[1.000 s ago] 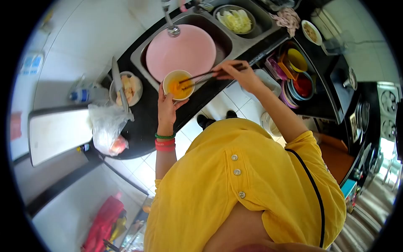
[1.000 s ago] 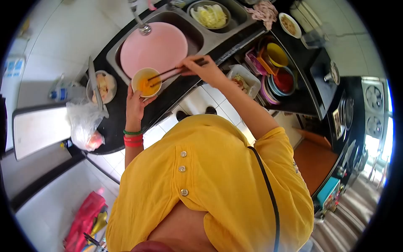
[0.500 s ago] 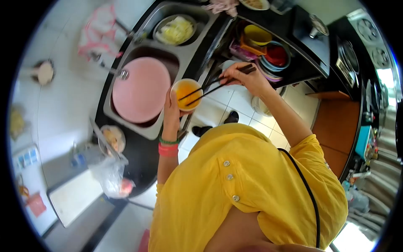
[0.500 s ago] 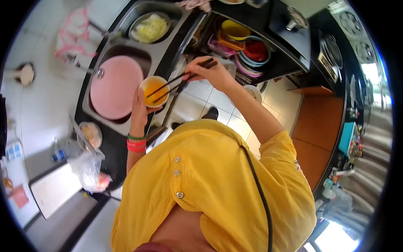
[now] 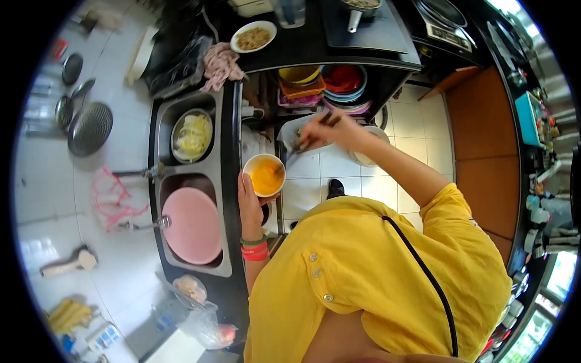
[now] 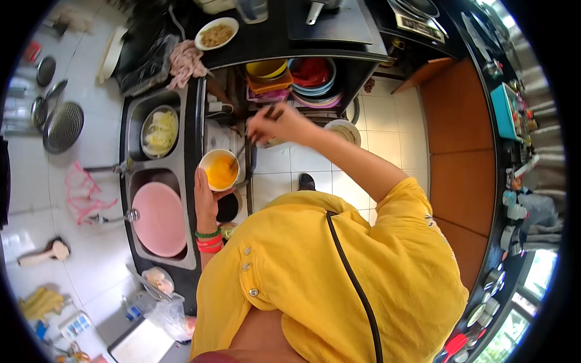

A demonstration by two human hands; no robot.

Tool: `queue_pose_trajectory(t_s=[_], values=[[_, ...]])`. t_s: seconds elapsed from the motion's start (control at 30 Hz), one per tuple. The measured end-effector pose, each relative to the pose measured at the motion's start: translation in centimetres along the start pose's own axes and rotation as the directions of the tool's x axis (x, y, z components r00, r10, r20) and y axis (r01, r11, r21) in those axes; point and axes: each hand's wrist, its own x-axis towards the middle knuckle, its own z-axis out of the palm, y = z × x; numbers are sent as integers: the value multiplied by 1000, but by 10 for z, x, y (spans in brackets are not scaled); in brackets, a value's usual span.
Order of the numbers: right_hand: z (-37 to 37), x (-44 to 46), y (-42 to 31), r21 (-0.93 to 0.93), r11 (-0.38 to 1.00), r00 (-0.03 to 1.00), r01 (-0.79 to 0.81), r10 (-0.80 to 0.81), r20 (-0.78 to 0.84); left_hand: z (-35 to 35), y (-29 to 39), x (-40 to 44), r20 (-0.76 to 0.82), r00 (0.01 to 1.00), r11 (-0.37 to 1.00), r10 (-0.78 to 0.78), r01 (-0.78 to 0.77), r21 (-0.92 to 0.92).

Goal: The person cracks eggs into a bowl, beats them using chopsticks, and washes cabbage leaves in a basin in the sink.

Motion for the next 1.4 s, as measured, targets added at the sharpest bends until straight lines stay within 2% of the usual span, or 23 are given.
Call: queue_pose_trajectory(t_s=[0.03,0.1,0.17,0.23,0.3,0.37,0.4,0.5,0.57,0.63,0.7,0.77,0.9,0.97,1.03,1.07,1.1,1.13,1.17,1.23,1.3,1.37,1.4], values=[[-11,-7,12,6,994,987,113,-113,110,18,-4,6,23,1000,1000,-1,1,14],[-36,-14,-1,131,988,993,81,-91,68,41,-6,14,33,999,999,-5,4,38],[-64,-2,4,131,982,982,132,-112,-153,55,-2,23,66,998,1000,-11,9,27],[-65,-11,10,123,990,997,71,-75,31,70,0,31,70,997,999,-38,36,37],[-82,-15,-2,196,980,999,33,-38,23,92,5,35,52,998,999,-29,27,41],[-103,-8,-5,167,968,957,189,-144,-251,103,13,44,35,999,999,-19,17,46],[-105,-8,-1,197,971,986,137,-114,-125,105,17,49,70,997,998,-46,42,50],[-109,-9,-5,169,983,995,73,-60,-84,112,27,69,146,987,996,-61,49,78],[-117,3,-7,156,959,930,236,-176,-324,114,34,85,177,983,995,-45,28,98],[-117,10,-7,94,984,949,152,-119,-292,116,40,106,232,972,994,-36,10,111],[-122,18,-21,191,967,975,167,-133,-179,117,46,128,251,967,994,-32,5,110],[-144,39,-25,27,968,868,248,-210,-450,126,52,160,314,949,994,-35,2,107],[-140,52,-40,58,985,935,165,-137,-328,143,81,197,423,905,987,-43,-28,160],[-145,70,-47,8,960,766,281,-219,-604,139,91,223,445,894,991,-41,-22,135],[-147,93,-43,28,970,798,242,-183,-574,137,100,260,483,873,990,-60,-8,139],[-149,103,-41,46,976,830,215,-157,-536,133,86,293,537,844,977,10,-123,174],[-152,110,-38,65,980,858,187,-131,-496,138,90,306,541,841,979,-1,-110,172],[-160,115,-39,115,963,773,245,-122,-623,143,98,310,529,848,985,-36,-59,161],[-162,117,-39,35,958,675,286,-175,-717,148,103,312,518,852,989,-72,-7,149],[-153,124,-35,79,980,761,185,-92,-642,156,102,330,545,833,989,-96,18,148],[-163,137,-34,119,978,783,173,-63,-619,167,102,352,557,827,984,-80,-24,178],[-184,145,-42,-28,941,568,337,-227,-791,180,102,371,559,824,989,-86,2,149],[-188,150,-37,-65,963,635,260,-222,-740,184,99,378,545,834,988,-89,5,153]])
